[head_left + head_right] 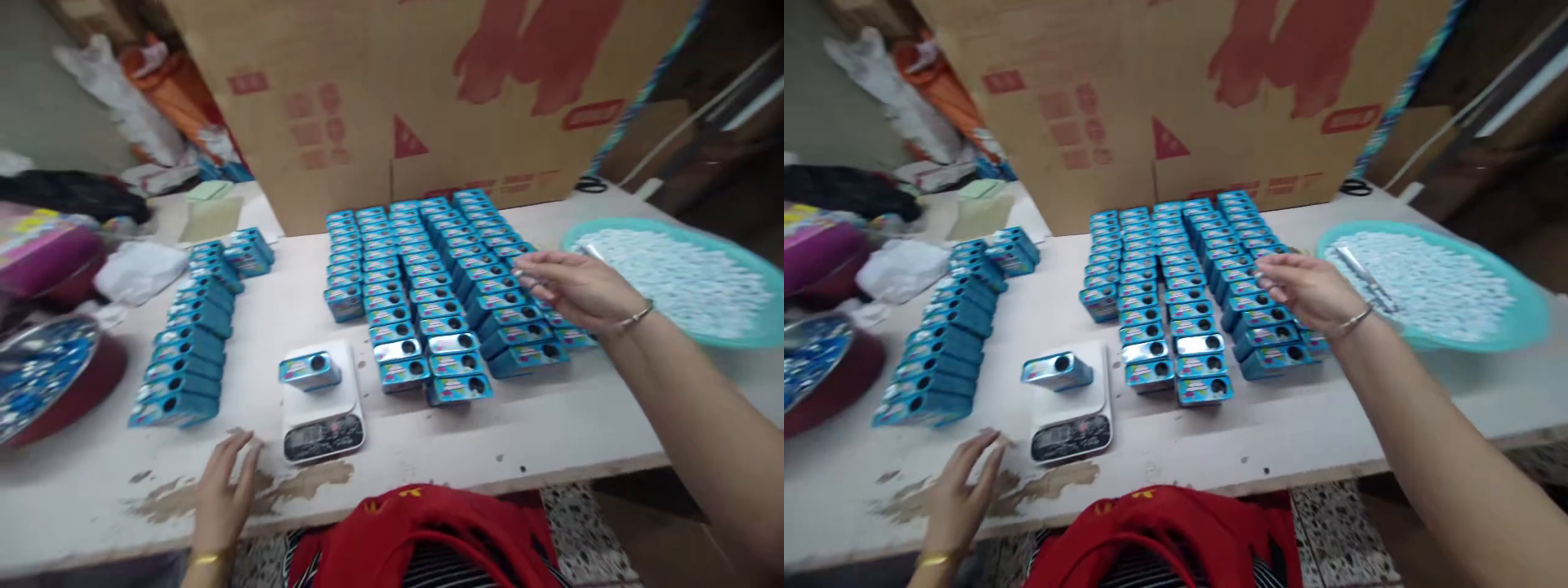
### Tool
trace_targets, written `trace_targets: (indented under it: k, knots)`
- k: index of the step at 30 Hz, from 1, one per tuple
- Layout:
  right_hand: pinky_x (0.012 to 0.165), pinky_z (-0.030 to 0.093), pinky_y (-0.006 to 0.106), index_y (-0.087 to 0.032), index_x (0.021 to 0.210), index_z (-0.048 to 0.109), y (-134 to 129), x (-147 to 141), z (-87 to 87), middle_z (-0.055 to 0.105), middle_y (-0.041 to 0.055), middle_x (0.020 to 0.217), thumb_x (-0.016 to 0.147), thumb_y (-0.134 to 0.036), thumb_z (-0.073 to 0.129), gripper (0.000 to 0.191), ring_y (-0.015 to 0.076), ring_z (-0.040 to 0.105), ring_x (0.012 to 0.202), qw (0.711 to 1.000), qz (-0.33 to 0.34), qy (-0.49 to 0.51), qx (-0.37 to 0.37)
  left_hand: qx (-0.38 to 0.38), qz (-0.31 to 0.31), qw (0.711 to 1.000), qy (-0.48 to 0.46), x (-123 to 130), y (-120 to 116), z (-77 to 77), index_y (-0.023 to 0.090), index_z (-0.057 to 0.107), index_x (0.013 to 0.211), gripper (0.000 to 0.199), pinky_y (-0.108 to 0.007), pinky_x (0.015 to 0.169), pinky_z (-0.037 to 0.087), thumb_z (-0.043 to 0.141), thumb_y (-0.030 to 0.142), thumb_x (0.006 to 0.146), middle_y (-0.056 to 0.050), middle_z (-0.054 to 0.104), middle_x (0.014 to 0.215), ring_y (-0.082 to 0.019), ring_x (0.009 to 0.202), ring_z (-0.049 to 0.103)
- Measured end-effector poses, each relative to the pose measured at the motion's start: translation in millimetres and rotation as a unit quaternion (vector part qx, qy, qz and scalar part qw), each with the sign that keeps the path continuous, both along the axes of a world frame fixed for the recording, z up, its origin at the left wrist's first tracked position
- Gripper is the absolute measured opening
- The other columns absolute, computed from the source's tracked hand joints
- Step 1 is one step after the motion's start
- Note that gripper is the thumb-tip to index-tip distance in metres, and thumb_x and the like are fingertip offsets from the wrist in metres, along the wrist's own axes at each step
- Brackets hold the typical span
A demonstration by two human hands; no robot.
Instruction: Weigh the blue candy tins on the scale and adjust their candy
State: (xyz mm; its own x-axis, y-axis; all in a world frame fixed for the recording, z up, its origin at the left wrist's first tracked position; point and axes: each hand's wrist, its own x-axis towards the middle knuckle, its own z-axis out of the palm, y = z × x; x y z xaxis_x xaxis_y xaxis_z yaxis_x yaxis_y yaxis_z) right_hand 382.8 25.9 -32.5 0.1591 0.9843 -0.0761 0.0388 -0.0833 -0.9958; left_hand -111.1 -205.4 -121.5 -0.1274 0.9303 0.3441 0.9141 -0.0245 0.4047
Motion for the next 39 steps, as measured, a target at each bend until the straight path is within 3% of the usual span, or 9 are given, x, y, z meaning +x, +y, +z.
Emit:
trace_targets:
  k: [5,8,11,21,28,31,33,36,39]
  knots:
    - [0.038,0.029,0.016,-0.013,0.088,0.062,-50.3,-160.5,21.0,0.051,-0.0034,0.055,0.076,-0.021,0.065,0.014,0.0036,0.04,0.043,0.949,0.3,0.062,-0.072,-0.011,0.035,0.998,-0.042,8.0,-19.2,-26.9,0.019,0.059,0.104,0.03,-0.04,0.087,0.05,0.047,0.041,0.089,-0.01,0.063,0.104,-0.023,0.098,0.06]
    - [0.041,0.032,0.016,-0.012,0.088,0.061,-59.5,-222.6,15.8,0.049,-0.0053,0.052,0.08,-0.014,0.056,0.009,0.0045,0.04,0.042,0.93,0.364,-0.012,-0.049,0.0,0.038,0.997,-0.07,13.9,-30.8,-37.2,0.019,0.06,0.103,0.028,-0.04,0.086,0.05,0.048,0.04,0.088,-0.01,0.061,0.104,-0.022,0.098,0.059]
    - [0.049,0.036,0.018,-0.011,0.085,0.064,-59.7,-252.7,3.8,0.049,-0.0054,0.053,0.08,-0.008,0.054,0.011,0.0058,0.044,0.047,0.914,0.387,-0.121,0.021,0.013,0.041,0.996,-0.078,17.3,-38.8,-45.2,0.019,0.061,0.102,0.027,-0.041,0.088,0.05,0.048,0.038,0.089,-0.011,0.059,0.106,-0.023,0.101,0.057]
    - [0.071,0.04,0.023,-0.011,0.088,0.067,-62.0,-265.5,-6.2,0.058,0.0046,0.083,0.079,-0.003,0.059,0.015,0.0112,0.051,0.073,0.822,0.414,-0.336,0.199,0.027,0.046,0.997,-0.055,18.1,-41.1,-56.4,0.02,0.06,0.101,0.02,-0.039,0.09,0.045,0.05,0.031,0.089,-0.009,0.059,0.105,-0.022,0.1,0.056]
    - [0.077,0.042,0.025,-0.01,0.092,0.066,-61.7,-264.3,-3.7,0.058,0.0083,0.091,0.082,-0.003,0.055,0.017,0.0143,0.053,0.082,0.794,0.431,-0.37,0.217,0.03,0.044,0.998,-0.035,21.2,-40.8,-56.9,0.018,0.061,0.102,0.02,-0.037,0.088,0.045,0.05,0.029,0.089,-0.009,0.06,0.103,-0.021,0.098,0.055]
    - [0.074,0.041,0.025,-0.01,0.083,0.066,-60.8,-262.6,-2.5,0.059,0.0067,0.083,0.082,-0.002,0.053,0.015,0.0138,0.053,0.078,0.805,0.424,-0.355,0.216,0.037,0.044,0.998,-0.023,23.2,-40.7,-57.6,0.017,0.061,0.102,0.019,-0.036,0.088,0.045,0.052,0.026,0.088,-0.009,0.06,0.102,-0.02,0.097,0.055]
    - [0.068,0.041,0.024,-0.011,0.078,0.064,-60.1,-260.5,-0.9,0.059,0.0047,0.075,0.082,-0.004,0.054,0.013,0.0119,0.052,0.071,0.846,0.413,-0.293,0.166,0.04,0.042,0.998,-0.017,24.0,-40.8,-58.3,0.016,0.06,0.103,0.019,-0.035,0.088,0.045,0.053,0.025,0.088,-0.009,0.06,0.102,-0.02,0.098,0.055]
    - [0.048,0.037,0.019,-0.011,0.075,0.061,-58.1,-254.0,3.0,0.056,0.001,0.062,0.086,-0.013,0.055,0.012,0.0071,0.046,0.05,0.916,0.386,-0.104,-0.029,0.04,0.043,0.998,-0.011,24.4,-40.9,-59.2,0.016,0.06,0.103,0.019,-0.035,0.089,0.044,0.054,0.024,0.087,-0.009,0.06,0.102,-0.02,0.099,0.054]
    - [0.044,0.04,0.015,-0.009,0.074,0.06,-54.9,-243.4,7.5,0.062,0.0054,0.07,0.087,-0.013,0.055,0.014,0.006,0.054,0.052,0.927,0.323,0.061,-0.179,0.04,0.045,0.998,-0.01,24.7,-40.5,-59.5,0.016,0.06,0.103,0.018,-0.035,0.089,0.044,0.054,0.023,0.087,-0.009,0.06,0.102,-0.02,0.099,0.054]
